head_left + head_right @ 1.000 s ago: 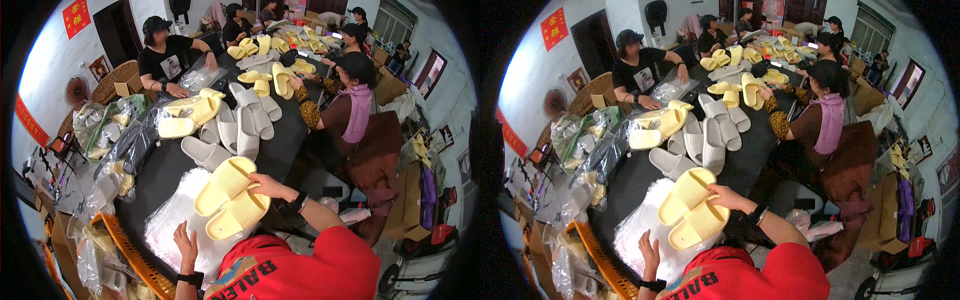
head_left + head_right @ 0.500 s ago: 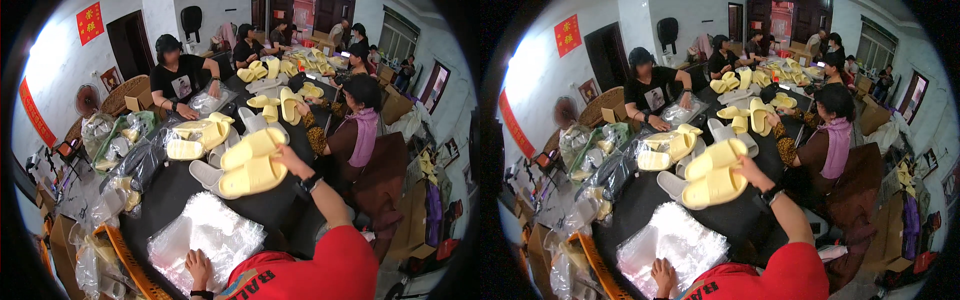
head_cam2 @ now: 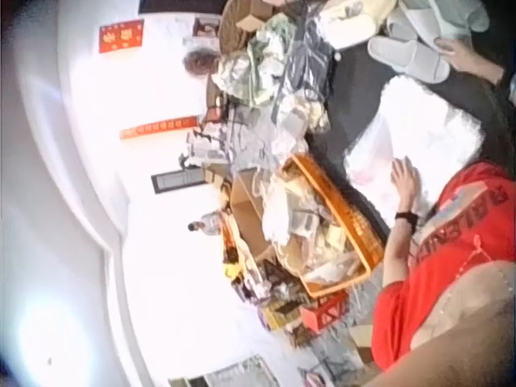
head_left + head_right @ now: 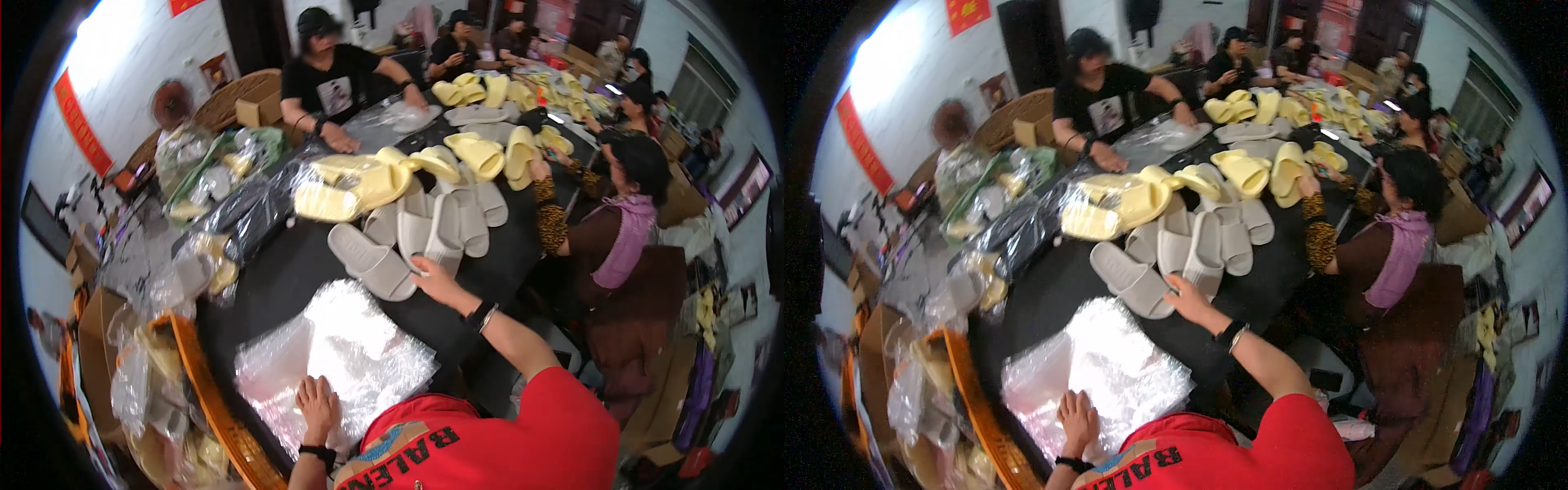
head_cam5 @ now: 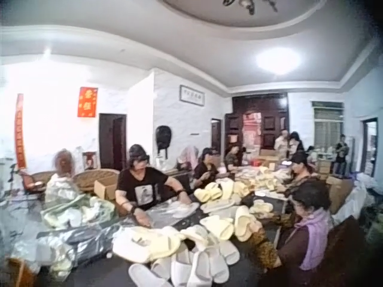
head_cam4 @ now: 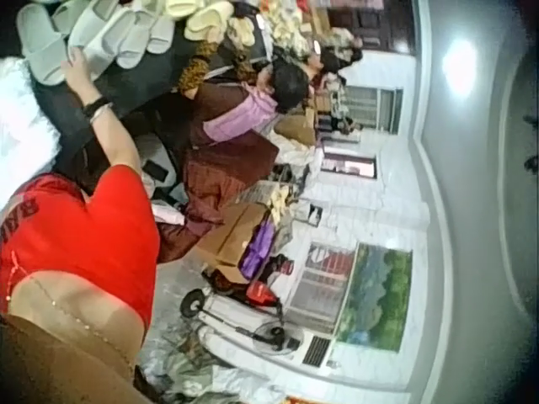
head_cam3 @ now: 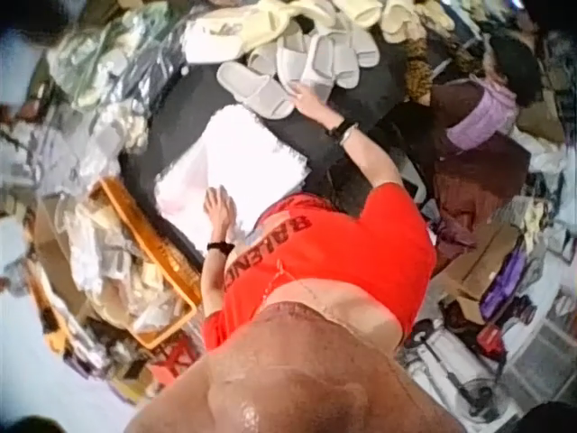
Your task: Sorting and organizing different colored sandals into plastic packaging in a workshop.
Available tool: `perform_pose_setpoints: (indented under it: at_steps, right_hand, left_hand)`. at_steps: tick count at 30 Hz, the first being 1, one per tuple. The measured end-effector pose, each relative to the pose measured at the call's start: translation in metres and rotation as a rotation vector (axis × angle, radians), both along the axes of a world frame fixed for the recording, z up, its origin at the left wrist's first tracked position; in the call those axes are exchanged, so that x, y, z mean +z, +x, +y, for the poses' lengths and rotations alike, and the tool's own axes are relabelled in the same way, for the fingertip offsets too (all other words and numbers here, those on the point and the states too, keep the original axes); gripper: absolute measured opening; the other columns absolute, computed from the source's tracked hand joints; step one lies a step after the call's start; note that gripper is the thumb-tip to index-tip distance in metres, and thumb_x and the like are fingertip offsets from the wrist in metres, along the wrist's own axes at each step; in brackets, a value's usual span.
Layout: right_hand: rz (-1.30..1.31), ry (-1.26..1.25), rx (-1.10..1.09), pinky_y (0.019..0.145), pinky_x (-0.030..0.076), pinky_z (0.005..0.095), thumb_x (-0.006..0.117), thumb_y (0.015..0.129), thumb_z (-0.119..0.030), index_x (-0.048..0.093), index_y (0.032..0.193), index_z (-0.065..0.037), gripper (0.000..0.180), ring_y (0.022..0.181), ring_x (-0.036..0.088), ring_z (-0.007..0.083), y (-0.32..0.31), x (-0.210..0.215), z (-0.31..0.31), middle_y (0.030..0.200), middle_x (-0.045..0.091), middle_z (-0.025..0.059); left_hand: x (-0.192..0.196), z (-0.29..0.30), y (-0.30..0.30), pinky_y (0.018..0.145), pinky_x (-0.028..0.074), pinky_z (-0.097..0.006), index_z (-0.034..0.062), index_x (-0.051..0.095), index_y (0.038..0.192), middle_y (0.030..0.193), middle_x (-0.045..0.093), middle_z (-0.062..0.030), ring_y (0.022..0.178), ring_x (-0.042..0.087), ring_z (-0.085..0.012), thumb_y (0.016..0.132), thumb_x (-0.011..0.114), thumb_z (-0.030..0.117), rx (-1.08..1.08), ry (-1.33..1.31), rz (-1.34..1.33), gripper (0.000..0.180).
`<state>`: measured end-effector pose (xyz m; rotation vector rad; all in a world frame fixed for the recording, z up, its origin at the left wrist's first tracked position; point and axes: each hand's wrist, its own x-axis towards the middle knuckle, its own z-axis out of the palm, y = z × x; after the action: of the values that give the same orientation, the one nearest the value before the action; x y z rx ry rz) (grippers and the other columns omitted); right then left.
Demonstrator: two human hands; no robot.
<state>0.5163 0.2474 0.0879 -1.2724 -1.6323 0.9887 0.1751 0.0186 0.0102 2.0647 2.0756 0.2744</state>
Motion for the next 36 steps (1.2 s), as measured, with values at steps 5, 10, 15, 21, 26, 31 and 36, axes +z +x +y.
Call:
perform_pose_setpoints:
  at_steps: [5,10,15,21,26,31,36]
  right_hand:
    - [-0.639,0.28,0.349,0.102,0.017,0.0495,0.059,0.077,-0.033,0.047,0.122,-0.011,0.051,0.125,0.027,0.0312,-0.084,-0.007,-0.093,0.128,0.04,0.0138]
    - [-0.821,0.331,0.664,0.094,0.001,0.0671,0.054,0.075,-0.05,0.042,0.127,-0.02,0.062,0.129,0.019,0.0332,-0.122,-0.049,-0.148,0.137,0.028,0.012]
    - [-0.884,0.369,0.743,0.095,-0.005,0.066,0.053,0.072,-0.056,0.039,0.129,-0.017,0.07,0.132,0.01,0.0315,-0.122,-0.082,-0.154,0.141,0.02,0.0104]
    - [-0.89,0.288,0.756,0.097,-0.009,0.0617,0.056,0.072,-0.05,0.039,0.129,-0.016,0.068,0.132,0.009,0.0306,-0.126,-0.076,-0.157,0.142,0.02,0.0101]
    - [-0.888,0.269,0.699,0.1,-0.008,0.0584,0.058,0.071,-0.045,0.042,0.127,-0.016,0.065,0.132,0.013,0.0302,-0.13,-0.075,-0.16,0.141,0.024,0.0098]
    - [-0.9,0.256,0.672,0.101,-0.006,0.0572,0.058,0.072,-0.043,0.043,0.126,-0.016,0.063,0.132,0.013,0.0299,-0.13,-0.079,-0.159,0.14,0.025,0.0098]
    - [-0.923,0.257,0.663,0.101,-0.005,0.0566,0.059,0.072,-0.043,0.043,0.127,-0.016,0.063,0.132,0.013,0.029,-0.131,-0.083,-0.158,0.141,0.024,0.0097]
  left_hand:
    - [0.004,0.006,0.002,0.096,0.022,-0.051,0.01,0.037,0.125,0.13,0.031,-0.0206,0.121,0.026,-0.0374,0.076,0.054,0.028,0.011,-0.013,0.021,0.055]
    - [0.002,0.019,-0.001,0.09,0.031,-0.051,0.0158,0.044,0.119,0.123,0.037,-0.0149,0.118,0.032,-0.0337,0.079,0.055,0.033,-0.043,0.094,-0.07,0.045]
    - [0.067,0.001,-0.051,0.09,0.036,-0.046,0.0138,0.051,0.112,0.123,0.042,-0.0173,0.112,0.04,-0.0356,0.077,0.061,0.025,0.131,0.221,-0.298,0.038]
    - [0.137,-0.076,-0.171,0.086,0.037,-0.042,0.0119,0.058,0.101,0.108,0.051,-0.0115,0.104,0.045,-0.0311,0.072,0.062,0.021,0.5,0.43,-0.018,0.03]
    - [0.165,-0.17,-0.24,0.097,0.025,-0.047,0.0157,0.056,0.111,0.122,0.045,-0.0102,0.116,0.038,-0.0279,0.071,0.062,0.031,0.892,0.21,0.479,0.043]
    - [0.196,-0.245,-0.274,0.099,0.02,-0.051,0.0203,0.042,0.127,0.133,0.036,-0.0113,0.125,0.027,-0.0319,0.061,0.07,0.037,0.841,-0.069,-0.316,0.074]
    - [0.194,-0.259,-0.264,0.101,0.015,-0.052,0.0196,0.039,0.126,0.135,0.033,-0.0107,0.128,0.021,-0.0303,0.049,0.078,0.02,0.698,-0.41,0.185,0.087]
